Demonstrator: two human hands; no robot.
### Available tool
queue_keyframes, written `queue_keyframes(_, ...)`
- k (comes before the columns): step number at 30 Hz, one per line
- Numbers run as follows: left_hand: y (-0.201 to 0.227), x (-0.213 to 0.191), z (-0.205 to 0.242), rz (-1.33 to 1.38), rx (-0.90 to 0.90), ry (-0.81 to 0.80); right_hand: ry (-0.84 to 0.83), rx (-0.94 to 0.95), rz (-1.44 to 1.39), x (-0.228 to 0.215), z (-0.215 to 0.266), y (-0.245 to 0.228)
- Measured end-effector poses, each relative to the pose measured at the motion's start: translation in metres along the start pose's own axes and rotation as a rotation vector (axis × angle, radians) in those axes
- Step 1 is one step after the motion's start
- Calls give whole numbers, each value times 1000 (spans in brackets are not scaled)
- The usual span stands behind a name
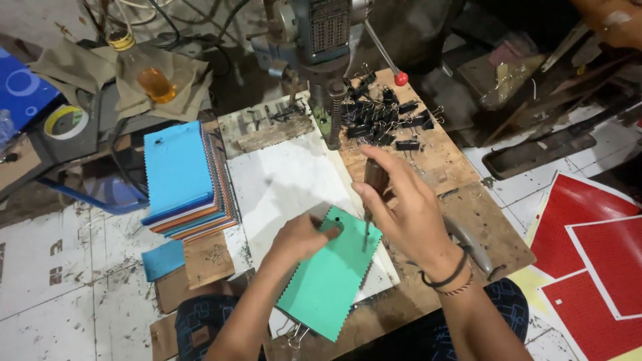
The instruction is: The person aligns a stack of colorful paper under a drill press and operates the lever to drill holes. They then remove the paper, flip it, and repeat the process.
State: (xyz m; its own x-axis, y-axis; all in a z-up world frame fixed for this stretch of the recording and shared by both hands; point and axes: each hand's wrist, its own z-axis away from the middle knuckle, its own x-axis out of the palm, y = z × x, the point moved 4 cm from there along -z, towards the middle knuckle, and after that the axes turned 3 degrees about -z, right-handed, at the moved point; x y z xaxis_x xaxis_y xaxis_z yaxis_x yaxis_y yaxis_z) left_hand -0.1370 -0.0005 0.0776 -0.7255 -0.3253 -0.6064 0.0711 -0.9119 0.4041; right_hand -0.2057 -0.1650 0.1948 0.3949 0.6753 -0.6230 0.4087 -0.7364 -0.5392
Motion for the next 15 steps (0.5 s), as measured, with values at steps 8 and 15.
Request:
queue_keyframes(8,-7,8,-26,255,155,-15,320,-98,-64,13,20,6)
queue_keyframes(15,-7,7,-28,504,237,1,386,-145,-76,6,34,13)
